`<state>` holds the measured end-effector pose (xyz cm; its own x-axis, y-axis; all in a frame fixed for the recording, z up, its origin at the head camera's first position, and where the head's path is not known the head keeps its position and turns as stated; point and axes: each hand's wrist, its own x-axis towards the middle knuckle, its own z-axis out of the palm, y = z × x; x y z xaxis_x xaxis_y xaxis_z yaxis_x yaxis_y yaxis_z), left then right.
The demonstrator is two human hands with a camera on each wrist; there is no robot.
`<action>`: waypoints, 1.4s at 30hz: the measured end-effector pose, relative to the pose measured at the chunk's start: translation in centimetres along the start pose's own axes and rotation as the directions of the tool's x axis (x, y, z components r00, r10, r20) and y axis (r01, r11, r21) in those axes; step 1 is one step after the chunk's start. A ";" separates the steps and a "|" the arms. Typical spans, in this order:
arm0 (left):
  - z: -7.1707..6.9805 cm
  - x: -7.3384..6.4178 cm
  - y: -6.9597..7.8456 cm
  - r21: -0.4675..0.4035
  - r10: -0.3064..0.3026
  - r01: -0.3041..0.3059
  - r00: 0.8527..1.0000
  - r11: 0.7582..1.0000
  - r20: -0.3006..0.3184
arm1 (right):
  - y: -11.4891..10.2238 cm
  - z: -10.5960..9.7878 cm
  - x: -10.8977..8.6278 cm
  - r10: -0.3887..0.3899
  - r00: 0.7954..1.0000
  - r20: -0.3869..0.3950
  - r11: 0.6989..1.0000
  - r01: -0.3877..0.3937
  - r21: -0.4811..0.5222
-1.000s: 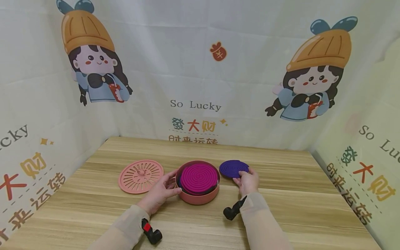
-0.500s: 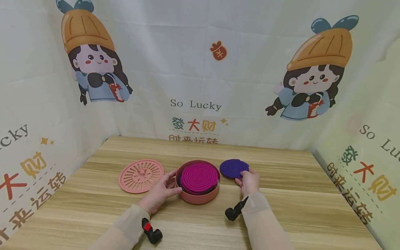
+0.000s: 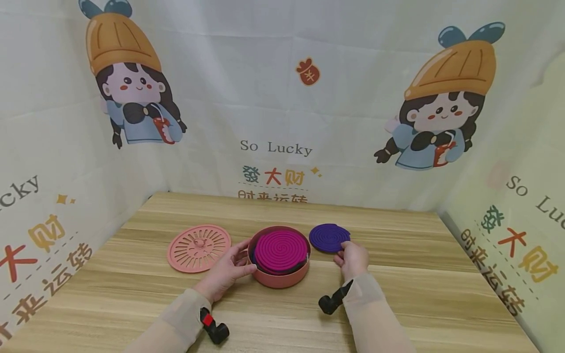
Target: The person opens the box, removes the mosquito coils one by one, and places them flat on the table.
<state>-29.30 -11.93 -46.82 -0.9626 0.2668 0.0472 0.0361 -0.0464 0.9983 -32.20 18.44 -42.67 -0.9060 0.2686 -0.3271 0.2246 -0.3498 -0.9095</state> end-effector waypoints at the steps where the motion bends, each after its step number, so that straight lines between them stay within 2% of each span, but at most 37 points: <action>1: 0.0 0.0 0.0 0.000 0.001 -0.001 1.000 1.000 0.001 | 0.0 0.0 -0.1 0.000 1.000 0.001 1.000 0.000 0.002; 4: 0.0 0.1 0.0 -0.004 0.000 0.000 1.000 1.000 0.004 | -0.1 -0.1 -0.3 0.009 1.000 0.001 1.000 -0.009 0.007; 17: 0.1 0.1 0.2 -0.005 -0.007 0.007 1.000 1.000 0.009 | -0.9 -0.9 -0.9 0.087 0.992 0.094 0.989 -0.097 0.116; 23: 0.1 0.1 0.1 0.006 -0.007 0.007 1.000 1.000 -0.005 | -1.0 -1.0 -1.2 0.069 0.995 0.078 0.996 -0.073 0.052; 29: 0.1 0.1 0.1 0.004 -0.010 0.010 1.000 1.000 -0.010 | -1.0 -0.2 -1.8 -0.016 0.994 0.112 0.992 0.030 -0.123; 32: 0.0 0.1 0.2 0.000 -0.011 0.011 1.000 1.000 -0.010 | -1.1 0.7 -2.3 -0.066 0.979 0.191 0.976 0.104 -0.192; 36: 0.0 0.0 0.1 -0.001 -0.013 0.013 1.000 1.000 -0.011 | -1.0 2.0 -2.7 -0.114 0.948 0.298 0.952 0.190 -0.239; 39: 0.0 0.0 0.1 -0.002 -0.013 0.013 1.000 1.000 -0.012 | -0.9 3.0 -2.7 -0.161 0.928 0.337 0.920 0.264 -0.288; 42: 0.0 0.0 0.2 0.003 -0.014 0.014 1.000 1.000 -0.015 | -0.7 3.9 -2.7 -0.197 0.909 0.367 0.871 0.334 -0.359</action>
<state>-29.25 -11.90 -46.65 -0.9668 0.2533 0.0322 0.0229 -0.0398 0.9989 -31.34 14.47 -40.17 -0.9996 -0.0164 -0.0235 0.0216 0.1078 -0.9939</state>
